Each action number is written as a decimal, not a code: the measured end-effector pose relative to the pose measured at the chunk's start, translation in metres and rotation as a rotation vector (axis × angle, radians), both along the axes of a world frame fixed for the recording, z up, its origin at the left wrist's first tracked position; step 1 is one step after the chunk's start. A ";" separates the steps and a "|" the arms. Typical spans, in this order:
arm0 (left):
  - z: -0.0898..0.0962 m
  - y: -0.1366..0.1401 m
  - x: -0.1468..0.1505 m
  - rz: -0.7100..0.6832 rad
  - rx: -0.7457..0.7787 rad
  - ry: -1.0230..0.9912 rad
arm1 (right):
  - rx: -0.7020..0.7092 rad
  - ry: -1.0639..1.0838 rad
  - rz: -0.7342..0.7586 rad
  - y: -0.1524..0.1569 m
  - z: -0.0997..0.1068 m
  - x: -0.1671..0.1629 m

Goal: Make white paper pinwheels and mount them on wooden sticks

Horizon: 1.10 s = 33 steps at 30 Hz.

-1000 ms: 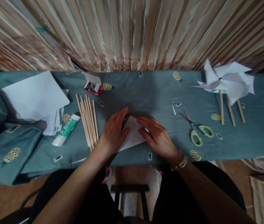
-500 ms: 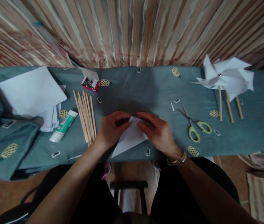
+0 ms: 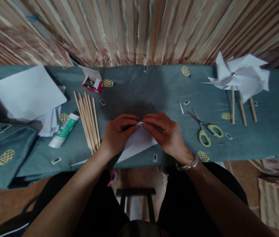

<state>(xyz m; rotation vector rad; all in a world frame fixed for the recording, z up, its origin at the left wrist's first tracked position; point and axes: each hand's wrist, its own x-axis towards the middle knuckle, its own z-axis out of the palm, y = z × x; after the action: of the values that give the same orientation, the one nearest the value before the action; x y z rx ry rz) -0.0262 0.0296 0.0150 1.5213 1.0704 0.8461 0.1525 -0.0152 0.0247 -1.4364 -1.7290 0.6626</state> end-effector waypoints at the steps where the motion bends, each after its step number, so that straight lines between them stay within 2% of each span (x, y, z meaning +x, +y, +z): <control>1: 0.001 0.000 0.001 0.004 -0.001 -0.009 | -0.013 0.008 0.006 0.000 0.001 0.001; 5: 0.004 -0.002 0.003 0.005 -0.014 -0.044 | -0.105 0.082 -0.019 0.000 0.002 0.006; 13: 0.009 -0.005 0.008 -0.030 -0.138 0.017 | -0.209 0.225 -0.093 0.000 0.001 0.009; 18: 0.009 -0.007 0.010 -0.032 -0.094 0.033 | -0.202 0.267 -0.107 -0.001 0.001 0.010; 23: 0.008 -0.006 0.010 -0.058 -0.046 0.104 | -0.235 0.216 -0.067 -0.002 0.003 0.011; 26: 0.007 -0.002 0.008 -0.083 0.095 0.195 | -0.231 0.100 -0.096 -0.001 0.002 0.014; 29: 0.008 -0.007 0.006 -0.104 0.414 0.305 | -0.204 -0.050 -0.180 0.001 -0.001 0.018; 31: 0.008 -0.020 0.007 -0.189 0.618 0.373 | -0.177 -0.128 -0.205 0.002 -0.004 0.020; 33: 0.005 -0.040 0.010 -0.351 0.720 0.452 | -0.102 -0.188 -0.203 0.002 -0.008 0.023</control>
<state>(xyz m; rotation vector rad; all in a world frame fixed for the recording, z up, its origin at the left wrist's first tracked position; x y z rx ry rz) -0.0165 -0.0101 0.0202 2.5117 0.7897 0.6813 0.1759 -0.0131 0.0165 -1.7668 -1.6791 0.5265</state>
